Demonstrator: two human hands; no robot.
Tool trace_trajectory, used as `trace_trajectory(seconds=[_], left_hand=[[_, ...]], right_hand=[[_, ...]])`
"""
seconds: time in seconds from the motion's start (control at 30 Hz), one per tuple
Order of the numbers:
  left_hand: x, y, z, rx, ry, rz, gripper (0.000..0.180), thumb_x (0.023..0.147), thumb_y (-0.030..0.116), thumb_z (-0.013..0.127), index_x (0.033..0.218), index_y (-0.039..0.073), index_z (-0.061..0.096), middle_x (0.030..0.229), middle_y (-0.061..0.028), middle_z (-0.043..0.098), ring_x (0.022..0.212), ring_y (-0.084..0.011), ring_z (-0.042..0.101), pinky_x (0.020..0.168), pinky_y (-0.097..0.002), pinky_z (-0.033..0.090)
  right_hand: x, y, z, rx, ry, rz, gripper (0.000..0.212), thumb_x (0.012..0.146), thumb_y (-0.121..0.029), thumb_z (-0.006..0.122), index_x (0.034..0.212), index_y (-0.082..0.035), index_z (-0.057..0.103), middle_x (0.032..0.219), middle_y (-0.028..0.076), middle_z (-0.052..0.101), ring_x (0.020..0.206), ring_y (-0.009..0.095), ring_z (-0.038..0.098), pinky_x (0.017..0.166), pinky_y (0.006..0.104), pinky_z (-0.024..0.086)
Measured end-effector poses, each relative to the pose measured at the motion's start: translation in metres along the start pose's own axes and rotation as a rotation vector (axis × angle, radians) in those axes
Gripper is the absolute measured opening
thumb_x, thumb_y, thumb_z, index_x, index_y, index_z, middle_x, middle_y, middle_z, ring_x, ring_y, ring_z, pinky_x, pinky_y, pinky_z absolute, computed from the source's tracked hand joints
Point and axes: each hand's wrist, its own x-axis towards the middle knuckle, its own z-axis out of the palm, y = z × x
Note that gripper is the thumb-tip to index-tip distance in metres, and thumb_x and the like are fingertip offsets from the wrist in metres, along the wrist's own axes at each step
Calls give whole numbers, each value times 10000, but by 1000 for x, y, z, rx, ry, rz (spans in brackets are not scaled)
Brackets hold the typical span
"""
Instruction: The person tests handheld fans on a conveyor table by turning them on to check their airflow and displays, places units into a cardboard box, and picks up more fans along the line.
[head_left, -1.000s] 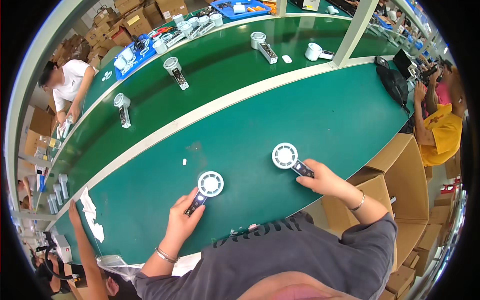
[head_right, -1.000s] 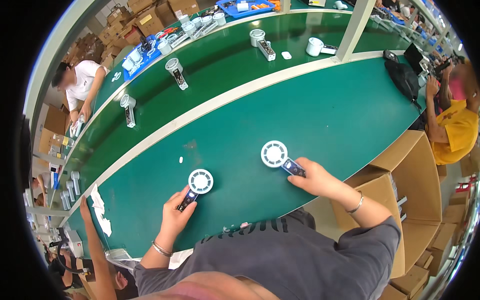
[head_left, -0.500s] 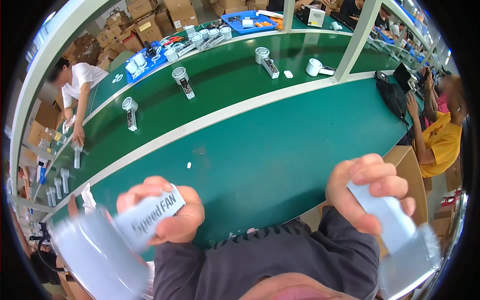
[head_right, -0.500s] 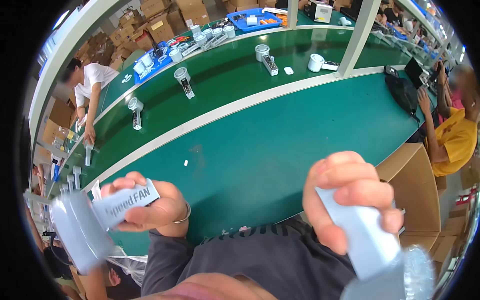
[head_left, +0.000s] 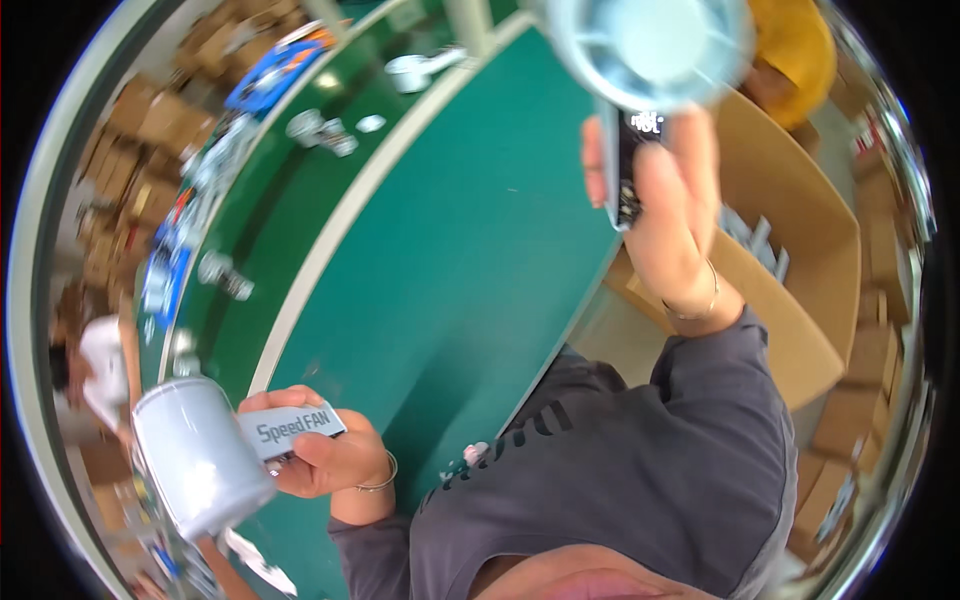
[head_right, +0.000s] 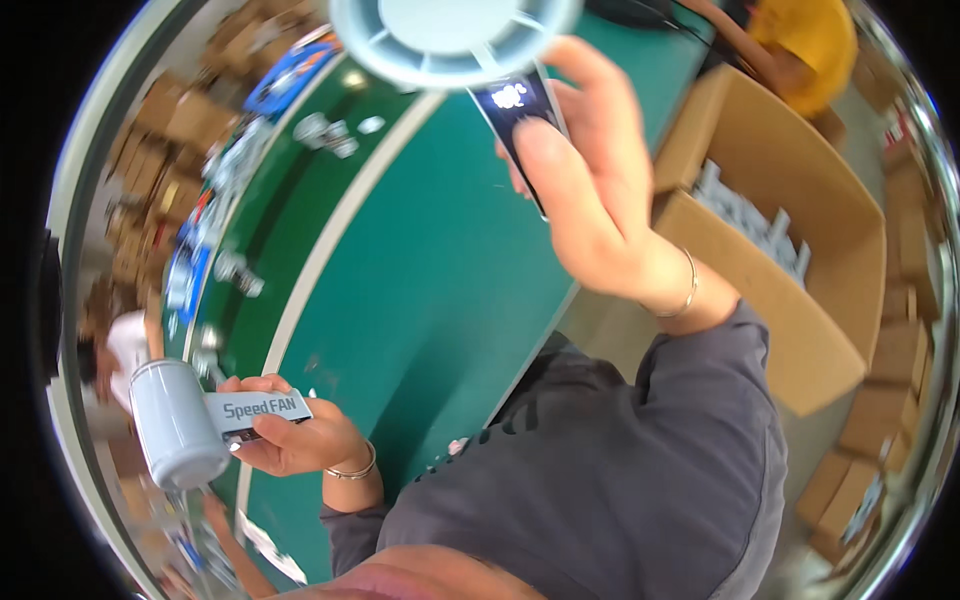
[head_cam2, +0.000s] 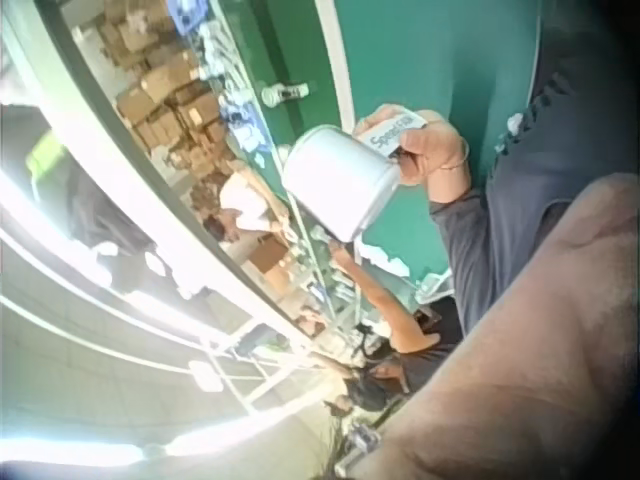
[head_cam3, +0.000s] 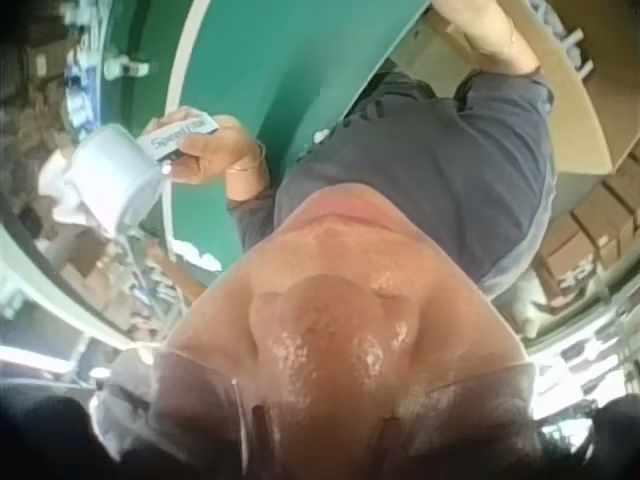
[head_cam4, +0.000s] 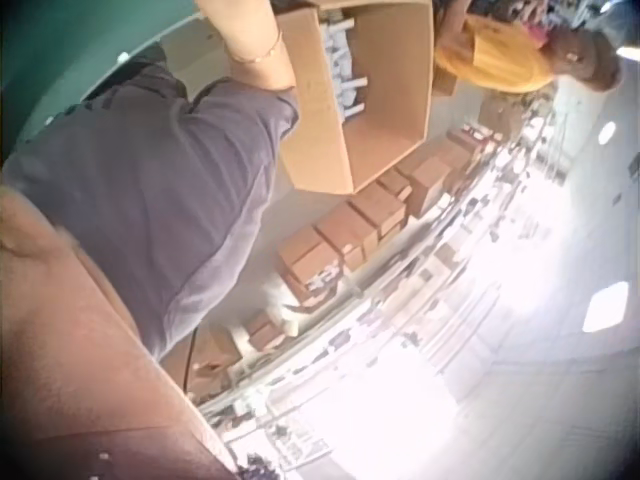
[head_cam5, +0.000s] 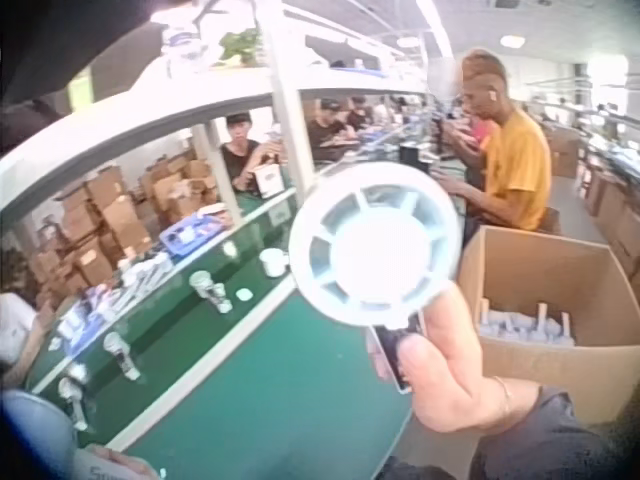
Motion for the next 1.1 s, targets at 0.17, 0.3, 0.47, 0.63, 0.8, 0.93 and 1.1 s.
trace_trajectory(seconds=[0.17,0.3,0.47,0.63,0.8,0.93,1.1], left_hand=[[-18,4,71,-201,-23,-280,354,840,45,464,1170,-56,383,1068,-274,460,701,-230,471,468,-267,345],[-35,7,114,-245,-183,-438,364,856,62,468,1181,-72,376,1083,-250,475,717,-198,480,504,-263,363],[-53,18,160,-301,-274,-578,363,861,81,483,1179,-62,382,1095,-228,481,730,-195,484,533,-261,371],[-67,12,182,-278,-376,-603,343,858,96,485,1163,-31,391,1110,-213,466,748,-197,479,549,-267,370],[-83,6,192,-269,-433,-635,338,847,104,504,1148,-10,399,1121,-214,451,765,-214,478,556,-279,371],[-93,-1,199,-255,-521,-609,330,855,129,513,1128,-13,395,1119,-225,451,760,-221,483,552,-275,384],[-108,-9,213,-203,-524,-576,319,864,148,510,1085,-53,396,1083,-249,465,731,-230,482,527,-283,403]], right_hand=[[-23,6,-105,-173,241,162,320,948,-220,344,1129,30,428,759,60,527,559,74,462,482,195,379],[-47,4,-187,-304,474,454,333,933,-196,371,1177,23,430,728,35,522,546,65,456,484,200,376],[-76,6,-275,-500,644,567,365,921,-233,436,1183,22,429,699,17,513,530,52,445,453,197,359],[-93,24,-327,-556,649,837,370,885,-306,503,1080,8,482,669,-7,480,519,43,415,455,202,360],[-94,53,-366,-634,499,1248,373,782,-374,627,871,-25,534,655,5,458,516,80,407,427,223,323],[-101,89,-391,-706,134,1602,396,738,-335,667,875,6,520,641,41,463,487,113,428,382,240,318],[-117,141,-382,-588,5,1796,277,752,-270,659,760,-33,515,591,30,486,475,115,451,397,258,353]])
